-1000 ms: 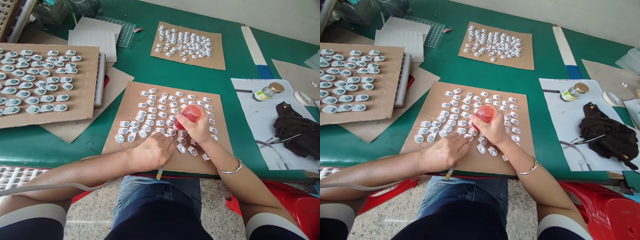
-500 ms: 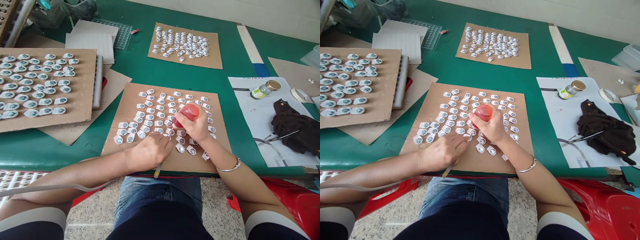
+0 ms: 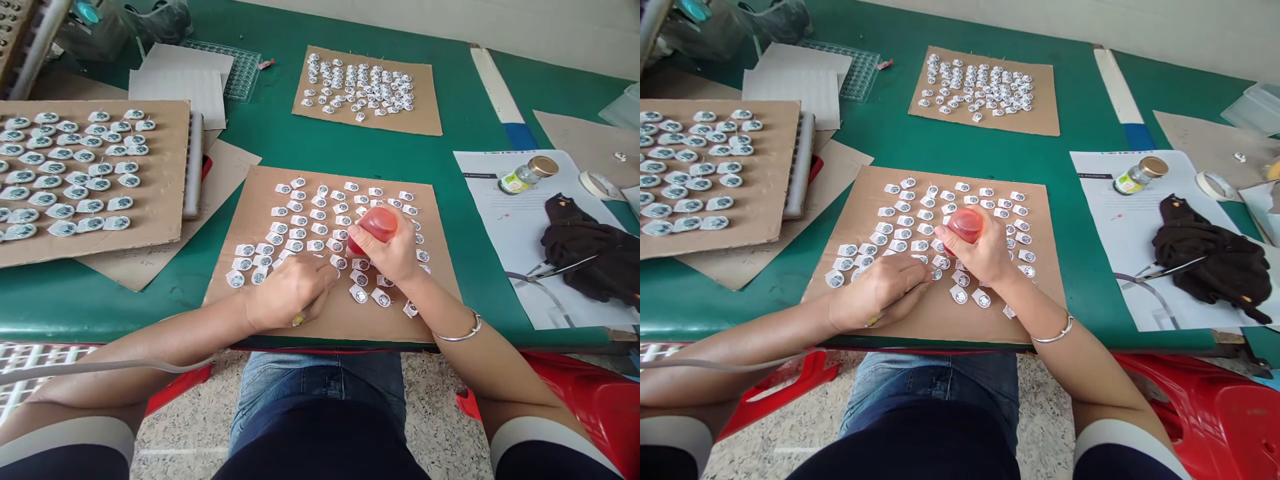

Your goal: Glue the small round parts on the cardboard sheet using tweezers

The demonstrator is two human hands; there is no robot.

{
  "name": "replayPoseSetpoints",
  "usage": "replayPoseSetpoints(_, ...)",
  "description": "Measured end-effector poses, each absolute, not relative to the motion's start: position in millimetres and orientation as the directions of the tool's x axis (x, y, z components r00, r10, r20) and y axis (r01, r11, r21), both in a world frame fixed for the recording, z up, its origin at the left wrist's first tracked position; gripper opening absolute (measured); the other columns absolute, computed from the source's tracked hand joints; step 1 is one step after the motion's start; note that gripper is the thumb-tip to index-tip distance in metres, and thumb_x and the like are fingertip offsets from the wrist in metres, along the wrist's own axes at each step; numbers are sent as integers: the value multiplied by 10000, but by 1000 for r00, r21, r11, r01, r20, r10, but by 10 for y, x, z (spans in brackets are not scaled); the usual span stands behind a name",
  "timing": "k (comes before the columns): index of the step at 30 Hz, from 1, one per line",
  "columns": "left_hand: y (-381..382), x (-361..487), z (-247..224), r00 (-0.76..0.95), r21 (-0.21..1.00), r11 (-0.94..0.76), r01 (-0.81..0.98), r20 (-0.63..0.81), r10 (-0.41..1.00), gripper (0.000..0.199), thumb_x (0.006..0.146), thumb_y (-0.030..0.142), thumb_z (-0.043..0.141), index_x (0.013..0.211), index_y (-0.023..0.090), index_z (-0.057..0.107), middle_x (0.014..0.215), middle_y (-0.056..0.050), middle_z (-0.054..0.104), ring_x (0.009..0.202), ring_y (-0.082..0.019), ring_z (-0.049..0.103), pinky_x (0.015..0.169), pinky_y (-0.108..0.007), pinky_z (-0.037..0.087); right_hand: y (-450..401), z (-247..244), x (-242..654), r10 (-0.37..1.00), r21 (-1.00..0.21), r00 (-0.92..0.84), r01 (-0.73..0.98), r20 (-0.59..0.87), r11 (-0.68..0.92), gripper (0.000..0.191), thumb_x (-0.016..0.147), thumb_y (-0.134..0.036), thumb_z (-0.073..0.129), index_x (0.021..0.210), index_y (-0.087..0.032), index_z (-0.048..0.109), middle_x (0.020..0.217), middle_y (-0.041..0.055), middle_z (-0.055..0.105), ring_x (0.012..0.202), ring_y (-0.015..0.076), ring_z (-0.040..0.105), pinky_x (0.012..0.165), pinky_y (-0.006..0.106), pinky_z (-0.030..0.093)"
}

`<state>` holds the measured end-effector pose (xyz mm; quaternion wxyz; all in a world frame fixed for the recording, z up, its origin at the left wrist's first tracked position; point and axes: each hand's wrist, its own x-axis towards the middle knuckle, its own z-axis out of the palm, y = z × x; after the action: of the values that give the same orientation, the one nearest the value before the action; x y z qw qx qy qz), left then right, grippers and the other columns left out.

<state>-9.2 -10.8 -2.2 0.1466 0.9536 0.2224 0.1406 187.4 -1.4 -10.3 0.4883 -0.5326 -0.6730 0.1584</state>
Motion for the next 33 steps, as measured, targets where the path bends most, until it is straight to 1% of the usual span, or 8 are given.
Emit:
replayPoseSetpoints(4,-63,-96,24,850,461,-826,324,241,468,176,842,102,377,782,130,540,693,-38,544,641,-134,480,599,-271,400,-28,-94,1880,863,-706,27,588,504,394,250,716,-409,678,772,-206,543,730,11,582,656,136,540,637,318,499)
replayPoseSetpoints(7,-39,-104,43,848,523,-790,320,214,485,183,857,117,375,805,127,550,706,-35,556,650,-128,493,605,-267,396,-39,-86,1882,860,-692,14,600,511,402,252,726,-420,666,775,-207,541,744,12,584,674,139,546,658,323,503)
replayPoseSetpoints(11,-30,-110,47,833,558,-758,339,195,517,178,847,116,389,785,127,556,692,-26,566,632,-121,498,595,-258,384,-53,-75,1884,857,-690,-7,591,515,419,238,726,-398,670,768,-205,537,736,5,583,667,130,543,640,306,495)
replayPoseSetpoints(16,-17,-109,95,826,597,-719,354,161,540,179,834,110,407,782,129,578,693,-17,581,636,-111,519,592,-237,389,-73,-42,1883,876,-725,-66,532,478,437,232,732,-369,666,784,-197,519,728,1,580,654,123,540,617,296,484)
replayPoseSetpoints(19,3,-111,129,814,640,-682,355,148,562,173,811,93,429,763,129,592,667,-5,581,608,-97,519,559,-215,386,-86,-24,1879,883,-730,-83,530,463,432,248,730,-380,663,781,-197,505,714,-3,574,640,120,536,609,295,482)
replayPoseSetpoints(22,20,-119,115,789,690,-628,359,135,600,161,801,84,455,796,133,609,702,-1,610,629,-90,541,577,-205,406,-95,-26,1875,879,-723,-91,532,468,440,243,732,-376,659,779,-199,499,707,-8,570,633,116,532,607,293,478)
replayPoseSetpoints(28,48,-134,5,719,759,-528,381,115,685,123,794,105,511,802,159,622,727,25,641,619,-70,559,562,-182,407,-101,-42,1884,863,-726,-63,512,501,460,222,718,-336,668,777,-195,508,726,-5,561,657,116,532,610,290,468)
replayPoseSetpoints(33,79,-137,-18,702,793,-465,395,66,709,107,793,137,529,796,160,633,718,27,650,613,-68,563,550,-172,412,-101,-38,1896,854,-716,-22,534,520,449,209,712,-332,667,772,-193,523,742,7,572,687,134,542,633,307,468)
